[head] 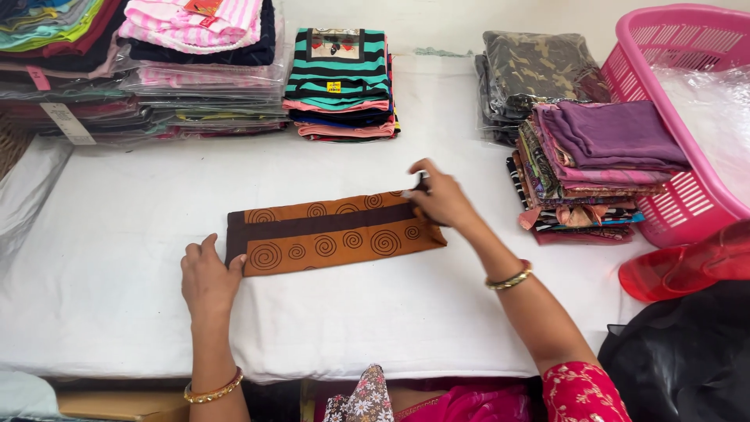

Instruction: The person folds several pieces of clothing, including a pink patterned top, a purple scarf, a brown patterned scarf, and a green patterned scarf. They smooth each item on a white table surface, fold it neatly, and place it into a pink basket.

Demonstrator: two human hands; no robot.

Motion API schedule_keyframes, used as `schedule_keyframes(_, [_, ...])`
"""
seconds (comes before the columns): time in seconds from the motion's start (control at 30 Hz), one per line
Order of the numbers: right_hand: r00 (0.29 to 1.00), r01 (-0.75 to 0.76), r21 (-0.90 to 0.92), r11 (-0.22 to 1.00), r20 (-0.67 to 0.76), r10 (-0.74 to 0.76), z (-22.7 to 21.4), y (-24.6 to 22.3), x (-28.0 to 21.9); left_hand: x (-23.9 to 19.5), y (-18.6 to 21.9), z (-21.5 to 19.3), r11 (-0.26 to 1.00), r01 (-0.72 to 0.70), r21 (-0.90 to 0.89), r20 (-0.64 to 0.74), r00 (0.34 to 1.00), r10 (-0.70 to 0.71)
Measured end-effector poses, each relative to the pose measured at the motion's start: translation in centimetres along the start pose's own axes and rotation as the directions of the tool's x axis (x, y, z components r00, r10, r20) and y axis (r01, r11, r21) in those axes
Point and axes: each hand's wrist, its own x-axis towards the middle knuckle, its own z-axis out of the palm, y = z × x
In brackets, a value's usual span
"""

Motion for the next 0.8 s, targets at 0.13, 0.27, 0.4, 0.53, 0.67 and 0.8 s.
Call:
schedule_keyframes(0.13, [0.972,0.231,-0.033,0.972,0.043,-0.230,5.2,-2.7,0.3,0.4,0.3,0.4,0.998,0.057,-0.023,0.025,0.998,-0.056])
schedule_keyframes(0.27, [0.946,0.081,0.227,0.970,0.289,-0.147,4.9,-8.6,-2.7,1.3,0.7,0.4,0.998,0.054,-0.021,0.010,0.999,-0.054])
schedule_keyframes(0.4, [0.969,0.111,0.285,0.952,0.183,-0.168,4.6,-5.0,-1.3,2.3,1.5,-0.8,0.993,0.117,0.033,0.092,0.989,-0.119])
schedule_keyframes(0.53, [0.988,0.131,0.256,0.958,0.050,-0.148,2.2,-1.0,-1.7,3.6,1.7,-0.4,0.985,0.125,0.123,0.223,0.963,-0.150])
schedule_keyframes(0.67, [0.997,0.077,0.164,0.983,-0.007,-0.076,0.5,2.6,-3.0,3.8,2.1,-0.5,0.981,0.186,0.063,0.370,0.908,-0.196])
schedule_keyframes(0.8, [0.999,0.035,0.195,0.980,-0.016,-0.033,-0.1,4.9,-4.4,4.6,2.3,2.6,0.903,0.253,-0.347,0.333,0.934,-0.134])
